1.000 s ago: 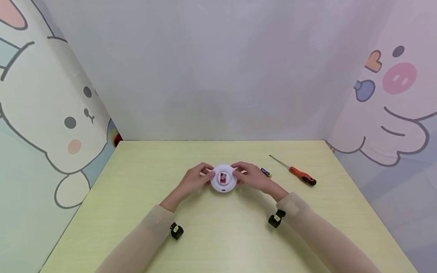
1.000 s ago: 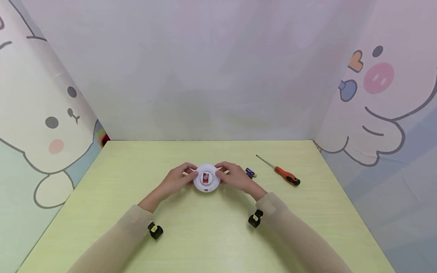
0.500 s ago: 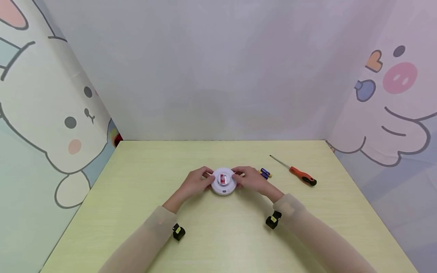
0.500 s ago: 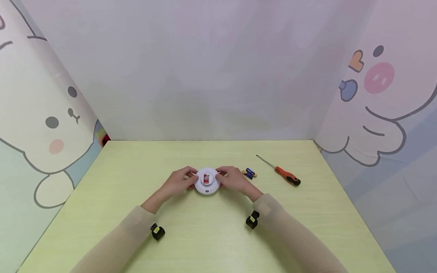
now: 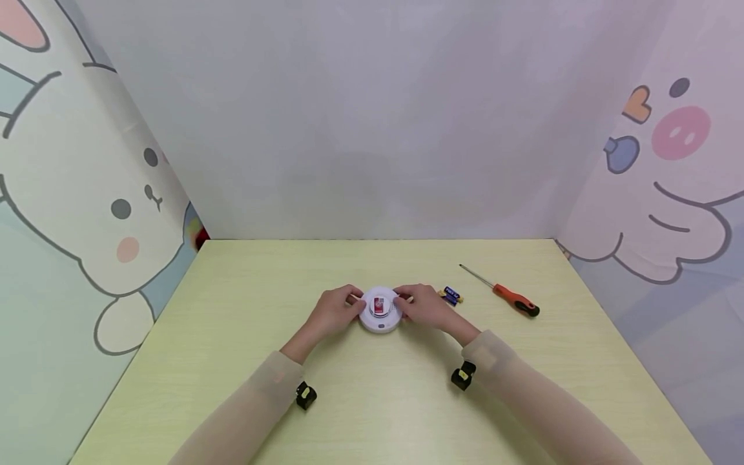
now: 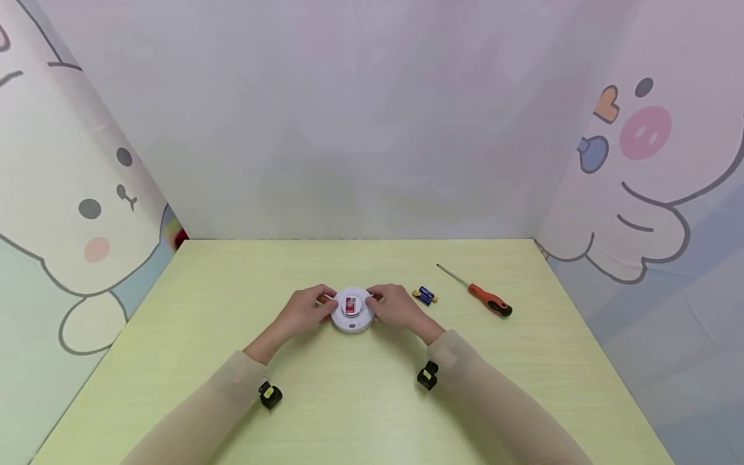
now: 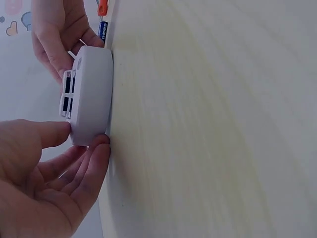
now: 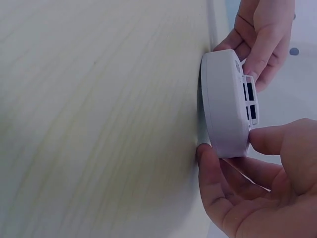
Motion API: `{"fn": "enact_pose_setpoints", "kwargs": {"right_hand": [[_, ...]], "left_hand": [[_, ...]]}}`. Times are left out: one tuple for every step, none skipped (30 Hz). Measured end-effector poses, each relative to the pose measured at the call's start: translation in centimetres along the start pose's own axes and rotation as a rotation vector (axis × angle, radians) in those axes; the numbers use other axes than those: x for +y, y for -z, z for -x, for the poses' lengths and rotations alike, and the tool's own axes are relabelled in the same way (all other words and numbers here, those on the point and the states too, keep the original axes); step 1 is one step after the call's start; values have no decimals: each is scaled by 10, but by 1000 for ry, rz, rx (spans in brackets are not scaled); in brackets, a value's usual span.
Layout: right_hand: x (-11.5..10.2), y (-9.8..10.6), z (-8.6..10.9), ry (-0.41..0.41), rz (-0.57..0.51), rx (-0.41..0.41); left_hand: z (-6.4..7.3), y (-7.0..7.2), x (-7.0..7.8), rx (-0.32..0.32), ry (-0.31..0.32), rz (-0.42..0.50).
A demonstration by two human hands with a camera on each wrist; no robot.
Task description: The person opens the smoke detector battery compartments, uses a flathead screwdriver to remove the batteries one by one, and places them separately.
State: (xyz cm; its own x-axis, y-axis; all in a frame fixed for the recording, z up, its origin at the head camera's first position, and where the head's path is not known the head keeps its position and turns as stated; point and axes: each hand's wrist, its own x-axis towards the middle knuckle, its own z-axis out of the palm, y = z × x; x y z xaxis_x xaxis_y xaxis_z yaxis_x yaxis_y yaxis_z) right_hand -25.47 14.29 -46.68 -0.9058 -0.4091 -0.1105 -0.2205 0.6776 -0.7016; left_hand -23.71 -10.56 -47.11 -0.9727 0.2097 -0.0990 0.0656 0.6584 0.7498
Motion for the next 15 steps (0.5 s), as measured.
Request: {"fn": "enact_pose_setpoints", "kwargs": {"right_hand": [[-1, 0, 0, -1, 12, 1], [-1, 0, 0, -2, 20, -1], [-2, -1, 0, -2, 27, -1], [-3, -1, 0, -2, 33, -1], [-3, -1, 0, -2, 40, 1], [-4, -1, 1, 1, 46, 4], [-5, -1, 1, 3, 49, 5], [-5, -2, 1, 4, 51, 6], [-5, -2, 1, 5, 57, 10], [-6, -2, 1, 5, 61, 13], [-6, -2, 1, 6, 68, 17], [-7, -2, 1, 7, 71, 18], [-7, -2, 1, 8, 73, 18], [-7, -2, 2, 9, 77, 20], [-7, -2, 2, 12, 80, 20]], "left_hand": [[0, 0, 0, 0, 1, 0], [0, 0, 0, 0, 1, -2], [0, 0, 1, -2, 1, -3], [1, 0, 1, -2, 0, -6], [1, 0, 2, -3, -2, -11], [1, 0, 3, -5, -4, -14], [2, 0, 3, -5, -4, -17], [2, 0, 3, -6, -2, -18], [2, 0, 4, -6, -1, -18], [2, 0, 4, -5, 2, -19], [2, 0, 5, -4, 4, -19], [2, 0, 5, -4, 6, -19], [2, 0, 5, -6, 7, -19], [2, -1, 4, -8, 3, -20], [2, -1, 4, -9, 2, -22]]}}
